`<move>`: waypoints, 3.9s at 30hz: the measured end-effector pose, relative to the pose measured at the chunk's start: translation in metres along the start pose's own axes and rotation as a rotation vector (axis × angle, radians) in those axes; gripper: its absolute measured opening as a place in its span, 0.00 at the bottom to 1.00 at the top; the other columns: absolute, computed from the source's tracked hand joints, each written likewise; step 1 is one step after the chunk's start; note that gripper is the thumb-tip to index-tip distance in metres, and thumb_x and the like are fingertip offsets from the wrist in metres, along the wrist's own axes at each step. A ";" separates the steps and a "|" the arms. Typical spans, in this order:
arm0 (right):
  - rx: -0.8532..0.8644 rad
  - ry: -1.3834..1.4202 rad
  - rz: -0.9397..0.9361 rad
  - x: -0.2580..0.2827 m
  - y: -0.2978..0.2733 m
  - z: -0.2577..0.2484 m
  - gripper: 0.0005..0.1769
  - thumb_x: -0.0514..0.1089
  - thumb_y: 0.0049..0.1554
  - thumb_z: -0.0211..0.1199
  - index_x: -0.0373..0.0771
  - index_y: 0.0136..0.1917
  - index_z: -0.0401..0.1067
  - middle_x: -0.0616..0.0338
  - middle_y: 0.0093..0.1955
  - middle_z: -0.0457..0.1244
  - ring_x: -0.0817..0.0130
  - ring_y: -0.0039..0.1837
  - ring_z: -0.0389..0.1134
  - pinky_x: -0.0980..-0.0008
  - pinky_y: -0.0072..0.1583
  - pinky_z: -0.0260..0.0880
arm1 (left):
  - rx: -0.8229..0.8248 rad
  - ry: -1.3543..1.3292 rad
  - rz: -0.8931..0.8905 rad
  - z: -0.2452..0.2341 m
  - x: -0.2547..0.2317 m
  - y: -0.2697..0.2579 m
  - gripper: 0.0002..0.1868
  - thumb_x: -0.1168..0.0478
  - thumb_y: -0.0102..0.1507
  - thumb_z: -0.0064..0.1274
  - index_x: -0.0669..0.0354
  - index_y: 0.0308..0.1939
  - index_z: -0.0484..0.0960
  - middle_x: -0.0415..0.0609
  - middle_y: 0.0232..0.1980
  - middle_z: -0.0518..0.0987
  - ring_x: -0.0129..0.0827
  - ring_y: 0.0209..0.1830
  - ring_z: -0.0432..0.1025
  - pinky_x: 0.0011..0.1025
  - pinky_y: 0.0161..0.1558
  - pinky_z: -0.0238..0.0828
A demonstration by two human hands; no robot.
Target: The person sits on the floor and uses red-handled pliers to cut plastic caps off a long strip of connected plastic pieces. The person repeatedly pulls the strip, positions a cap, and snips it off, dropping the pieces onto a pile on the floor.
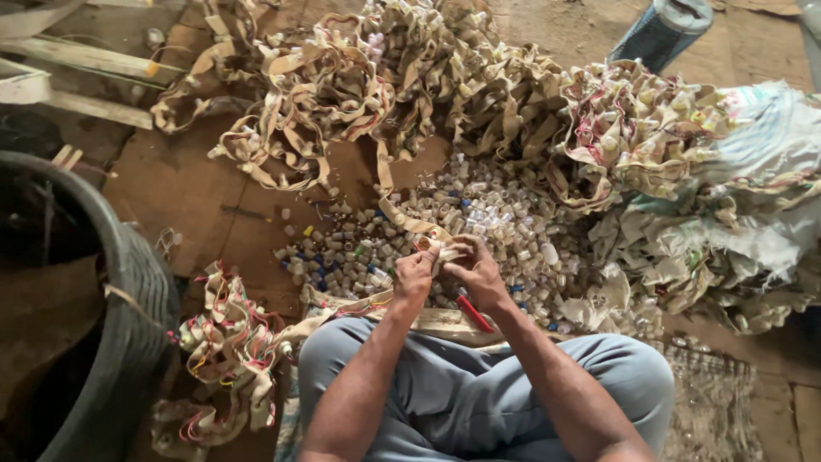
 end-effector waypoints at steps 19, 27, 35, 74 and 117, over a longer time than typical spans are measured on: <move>-0.038 -0.437 -0.120 0.022 -0.016 0.009 0.09 0.38 0.61 0.62 0.35 0.54 0.77 0.58 0.44 0.71 0.76 0.46 0.69 0.74 0.48 0.70 | 0.013 0.070 -0.080 0.003 0.006 0.002 0.16 0.51 0.65 0.59 0.61 0.32 0.88 0.35 0.20 0.68 0.19 0.21 0.56 0.26 0.23 0.50; 0.004 -0.415 -0.042 0.008 -0.001 -0.009 0.10 0.42 0.61 0.63 0.35 0.53 0.80 0.63 0.42 0.73 0.79 0.42 0.71 0.76 0.44 0.72 | 0.080 -0.230 -0.173 0.009 0.010 0.004 0.07 0.62 0.59 0.64 0.61 0.37 0.85 0.36 0.28 0.76 0.19 0.24 0.64 0.22 0.26 0.57; 0.081 0.044 0.235 -0.034 0.003 -0.013 0.13 0.45 0.62 0.65 0.31 0.51 0.79 0.59 0.38 0.70 0.75 0.37 0.67 0.74 0.40 0.68 | 0.271 -0.312 -0.189 0.008 0.027 0.012 0.09 0.65 0.58 0.61 0.65 0.41 0.87 0.40 0.36 0.83 0.21 0.33 0.74 0.20 0.37 0.69; 0.266 -0.466 0.529 -0.013 -0.060 0.015 0.15 0.53 0.61 0.62 0.38 0.47 0.70 0.60 0.34 0.65 0.71 0.28 0.68 0.69 0.22 0.59 | -0.038 -0.533 -0.196 -0.034 0.029 0.052 0.11 0.65 0.57 0.58 0.66 0.42 0.83 0.48 0.37 0.83 0.36 0.33 0.78 0.33 0.38 0.78; 0.082 -0.792 0.311 -0.042 -0.041 -0.003 0.18 0.54 0.60 0.64 0.36 0.43 0.75 0.53 0.29 0.61 0.68 0.33 0.59 0.63 0.38 0.62 | 0.055 -0.713 -0.364 -0.025 0.051 0.057 0.06 0.73 0.57 0.59 0.68 0.37 0.80 0.52 0.35 0.81 0.40 0.31 0.78 0.38 0.36 0.79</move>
Point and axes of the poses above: each hand's wrist, its own y-axis towards the middle knuckle, its own z-axis out of the palm, x = y × z, the point moved 7 cm from there along y, towards the middle knuckle
